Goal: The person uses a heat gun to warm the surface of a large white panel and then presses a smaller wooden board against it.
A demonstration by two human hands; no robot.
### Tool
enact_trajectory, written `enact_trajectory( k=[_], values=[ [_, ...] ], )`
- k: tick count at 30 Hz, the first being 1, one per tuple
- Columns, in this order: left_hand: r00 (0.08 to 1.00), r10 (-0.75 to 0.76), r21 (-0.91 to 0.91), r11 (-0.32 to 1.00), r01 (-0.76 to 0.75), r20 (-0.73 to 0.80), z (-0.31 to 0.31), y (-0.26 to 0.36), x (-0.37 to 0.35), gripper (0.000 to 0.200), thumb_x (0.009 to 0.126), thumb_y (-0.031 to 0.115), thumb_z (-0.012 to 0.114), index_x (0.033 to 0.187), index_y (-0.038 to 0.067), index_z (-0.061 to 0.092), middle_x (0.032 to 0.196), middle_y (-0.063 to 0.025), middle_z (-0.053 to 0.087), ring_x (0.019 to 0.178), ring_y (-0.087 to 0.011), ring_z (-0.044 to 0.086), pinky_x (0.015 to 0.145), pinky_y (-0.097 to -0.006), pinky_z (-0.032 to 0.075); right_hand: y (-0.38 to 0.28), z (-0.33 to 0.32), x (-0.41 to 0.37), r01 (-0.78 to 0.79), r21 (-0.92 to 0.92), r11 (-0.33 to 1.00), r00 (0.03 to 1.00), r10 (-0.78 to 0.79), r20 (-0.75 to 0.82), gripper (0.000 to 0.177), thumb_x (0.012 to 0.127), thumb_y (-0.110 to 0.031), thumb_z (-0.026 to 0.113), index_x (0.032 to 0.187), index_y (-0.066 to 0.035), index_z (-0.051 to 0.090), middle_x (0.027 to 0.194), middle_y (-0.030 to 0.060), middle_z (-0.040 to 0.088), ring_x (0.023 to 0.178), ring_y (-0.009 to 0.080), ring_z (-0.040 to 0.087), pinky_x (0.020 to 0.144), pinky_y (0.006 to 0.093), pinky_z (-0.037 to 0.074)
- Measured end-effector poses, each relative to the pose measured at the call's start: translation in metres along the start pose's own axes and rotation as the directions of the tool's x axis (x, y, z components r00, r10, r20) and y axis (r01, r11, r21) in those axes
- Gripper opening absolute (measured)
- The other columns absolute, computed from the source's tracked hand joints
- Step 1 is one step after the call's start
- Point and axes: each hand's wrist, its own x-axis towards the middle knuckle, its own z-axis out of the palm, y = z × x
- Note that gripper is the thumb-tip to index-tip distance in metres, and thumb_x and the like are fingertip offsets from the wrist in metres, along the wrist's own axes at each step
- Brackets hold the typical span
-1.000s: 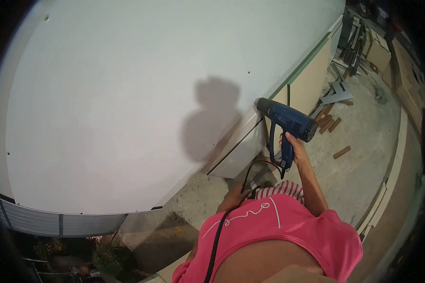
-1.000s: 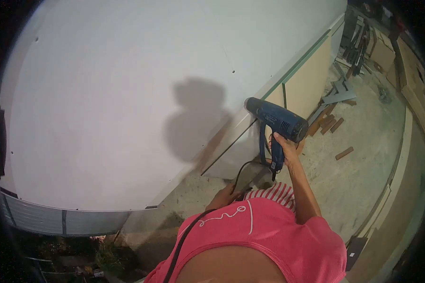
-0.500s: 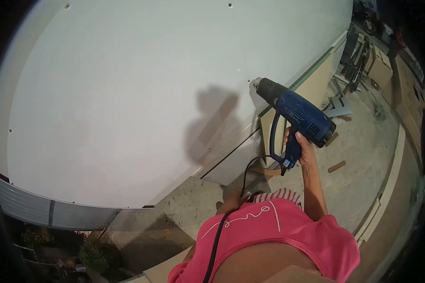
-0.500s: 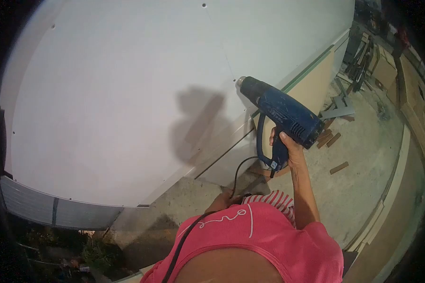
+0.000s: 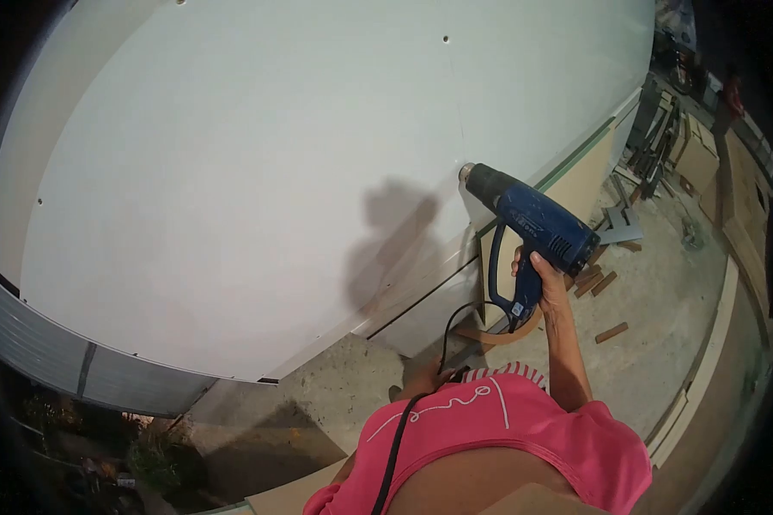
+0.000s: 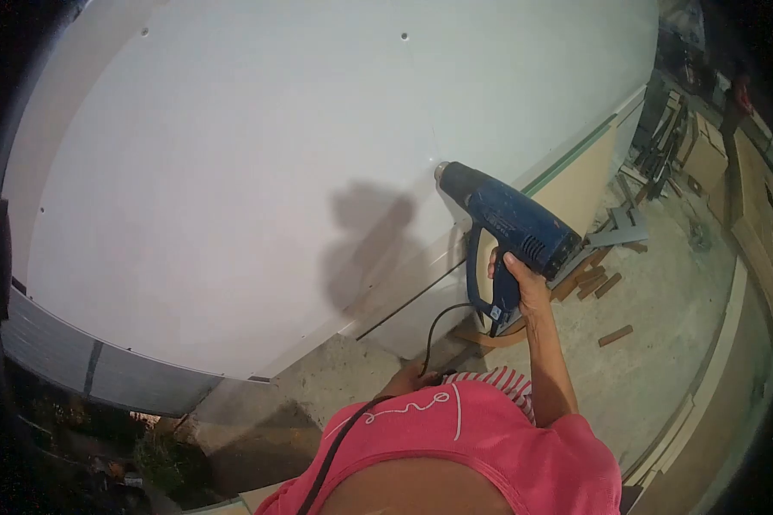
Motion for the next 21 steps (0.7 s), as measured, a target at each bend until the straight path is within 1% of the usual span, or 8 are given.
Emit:
enact_trajectory(
  k=[2,4,11,12,13,14,16,21],
  values=[
    [1.000,-0.008,0.012,1.000,0.008,0.013,0.001,0.004,-0.002,0.055,0.087,0.042,0.054,0.127,0.006,0.040,0.113,-0.0264,0.054,0.105,-0.0412,0.052,0.086,-0.0441,0.042,-0.002,0.001,-0.001,-0.025,0.006,1.000,1.000,0.025,-0.015,0.027,0.080,-0.017,0.067,0.101,-0.002,0.057,0.082,0.0085,0.063,0.070,0.0161,0.062,0.065,0.0288,0.052],
    [0.980,-0.197,0.072,0.978,0.196,0.008,0.003,0.013,-0.003,0.054,0.087,0.041,0.055,0.127,0.006,0.041,0.114,-0.0256,0.054,0.106,-0.0406,0.052,0.087,-0.0441,0.042,-0.001,0.001,0.001,-0.035,0.001,0.999,0.999,0.035,-0.015,0.028,0.080,-0.017,0.067,0.101,-0.002,0.057,0.082,0.0086,0.062,0.070,0.0162,0.061,0.065,0.0291,0.052],
    [0.991,-0.129,0.046,0.990,0.131,-0.031,0.016,0.004,-0.007,0.052,0.087,0.039,0.055,0.127,0.008,0.042,0.117,-0.0238,0.053,0.110,-0.0385,0.050,0.089,-0.0432,0.041,-0.006,0.008,0.001,-0.039,-0.033,0.999,0.998,0.038,-0.042,0.033,0.079,-0.025,0.068,0.100,-0.003,0.056,0.079,0.0081,0.061,0.068,0.0159,0.061,0.062,0.0289,0.052],
    [0.949,0.135,0.281,0.958,-0.051,-0.287,0.039,-0.018,-0.007,0.051,0.088,0.038,0.055,0.127,0.008,0.042,0.117,-0.0233,0.054,0.111,-0.0379,0.051,0.089,-0.0432,0.041,-0.010,0.012,0.002,-0.025,-0.033,0.999,0.999,0.024,-0.032,0.033,0.079,-0.025,0.068,0.100,-0.003,0.056,0.079,0.0081,0.061,0.068,0.0159,0.061,0.062,0.0289,0.052],
    [0.786,0.426,0.533,0.833,-0.148,-0.447,0.048,-0.029,-0.005,0.050,0.088,0.037,0.054,0.127,0.008,0.042,0.117,-0.0228,0.054,0.111,-0.0373,0.051,0.090,-0.0431,0.041,-0.018,0.019,0.001,0.011,-0.027,1.000,1.000,-0.011,-0.009,0.031,0.078,-0.023,0.068,0.098,-0.002,0.057,0.080,0.0082,0.062,0.068,0.0159,0.061,0.063,0.0291,0.052],
    [0.776,0.437,0.539,0.829,-0.151,-0.455,0.035,-0.021,-0.005,0.050,0.088,0.037,0.054,0.127,0.008,0.042,0.117,-0.0228,0.054,0.111,-0.0373,0.051,0.090,-0.0431,0.041,-0.028,0.025,0.002,0.046,-0.020,0.999,0.999,-0.046,0.014,0.029,0.078,-0.021,0.069,0.097,-0.002,0.058,0.081,0.0082,0.062,0.069,0.0158,0.061,0.065,0.0292,0.052],
    [0.999,0.023,-0.114,0.993,-0.026,-0.028,-0.004,0.020,-0.014,0.047,0.089,0.034,0.054,0.126,0.007,0.042,0.117,-0.0218,0.054,0.111,-0.0363,0.051,0.090,-0.0426,0.040,-0.053,0.037,0.013,0.097,-0.058,0.994,0.995,-0.096,0.026,0.032,0.077,-0.025,0.070,0.097,-0.002,0.058,0.080,0.0078,0.062,0.069,0.0154,0.061,0.064,0.0283,0.051],
    [0.990,0.015,-0.074,0.997,-0.026,-0.137,-0.034,0.067,-0.025,0.044,0.088,0.031,0.055,0.122,0.006,0.044,0.106,-0.0226,0.058,0.100,-0.0373,0.056,0.083,-0.0401,0.043,-0.114,0.070,0.038,0.297,-0.052,0.954,0.947,-0.287,0.143,0.036,0.078,-0.028,0.068,0.100,-0.001,0.056,0.081,0.0077,0.061,0.068,0.0148,0.060,0.063,0.0273,0.051]
  ],
)
